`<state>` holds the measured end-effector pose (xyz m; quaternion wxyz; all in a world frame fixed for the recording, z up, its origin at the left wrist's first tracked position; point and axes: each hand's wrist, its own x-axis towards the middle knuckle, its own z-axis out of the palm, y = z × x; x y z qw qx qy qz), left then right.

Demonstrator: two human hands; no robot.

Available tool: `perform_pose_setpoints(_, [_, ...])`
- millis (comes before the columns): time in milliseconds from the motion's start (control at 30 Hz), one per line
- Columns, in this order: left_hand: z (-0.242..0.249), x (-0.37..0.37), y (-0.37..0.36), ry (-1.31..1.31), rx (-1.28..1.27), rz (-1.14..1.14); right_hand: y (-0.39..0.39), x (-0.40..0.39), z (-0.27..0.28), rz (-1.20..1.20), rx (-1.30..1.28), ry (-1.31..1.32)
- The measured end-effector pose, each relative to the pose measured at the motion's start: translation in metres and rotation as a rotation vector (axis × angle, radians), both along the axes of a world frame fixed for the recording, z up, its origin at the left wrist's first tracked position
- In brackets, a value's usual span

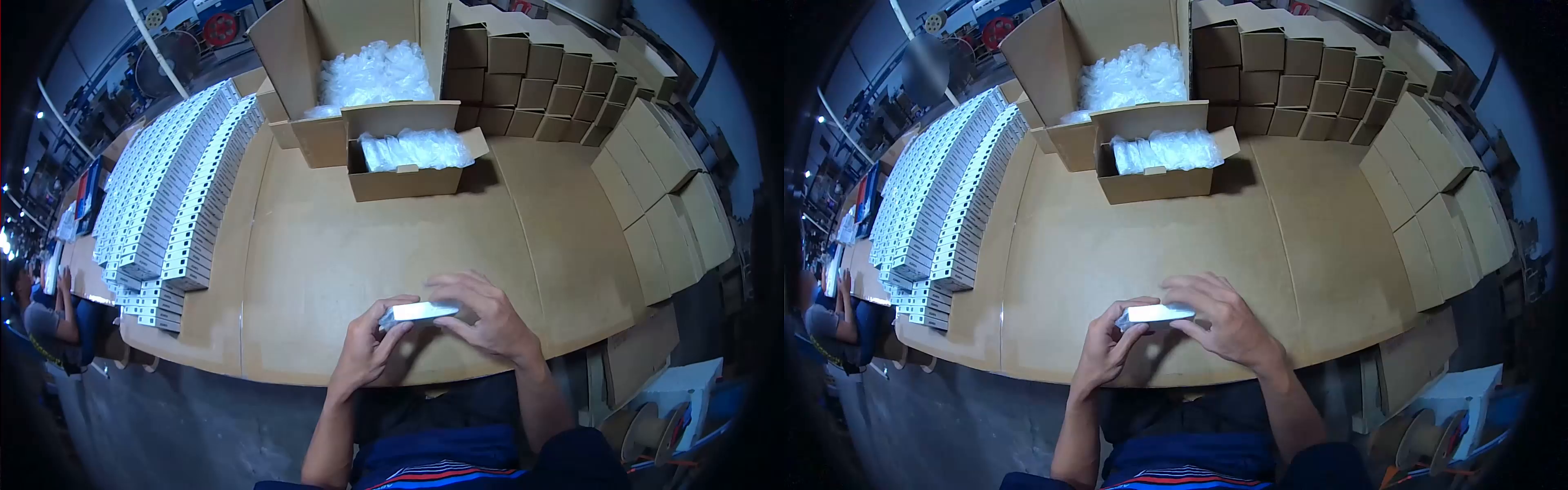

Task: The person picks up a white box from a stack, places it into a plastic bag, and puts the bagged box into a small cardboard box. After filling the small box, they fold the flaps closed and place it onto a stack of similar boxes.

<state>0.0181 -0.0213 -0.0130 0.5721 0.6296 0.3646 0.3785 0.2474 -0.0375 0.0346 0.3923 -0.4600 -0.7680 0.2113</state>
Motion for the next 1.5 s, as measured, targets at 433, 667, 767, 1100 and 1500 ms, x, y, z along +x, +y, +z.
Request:
perform_pose_setpoints(433, [0.016, -0.014, 0.06, 0.12, 0.008, 0.089, 0.075, 0.004, 0.045, 0.105, -0.026, -0.206])
perform_pose_setpoints(667, [0.019, -0.011, 0.157, 0.449, 0.562, 0.333, 0.152, -0.031, 0.062, -0.362, 0.192, -0.024])
perform_pose_setpoints(767, [0.01, 0.0, 0.193, 0.553, 0.541, 0.361, 0.197, -0.056, 0.056, -0.424, 0.306, -0.017])
perform_pose_setpoints(1100, [0.001, -0.007, 0.198, 0.38, 0.481, 0.391, 0.247, -0.104, 0.0, -0.486, 0.316, -0.03])
perform_pose_setpoints(1500, [-0.005, -0.021, 0.202, 0.254, 0.325, 0.266, 0.232, -0.116, -0.044, -0.525, 0.144, -0.492])
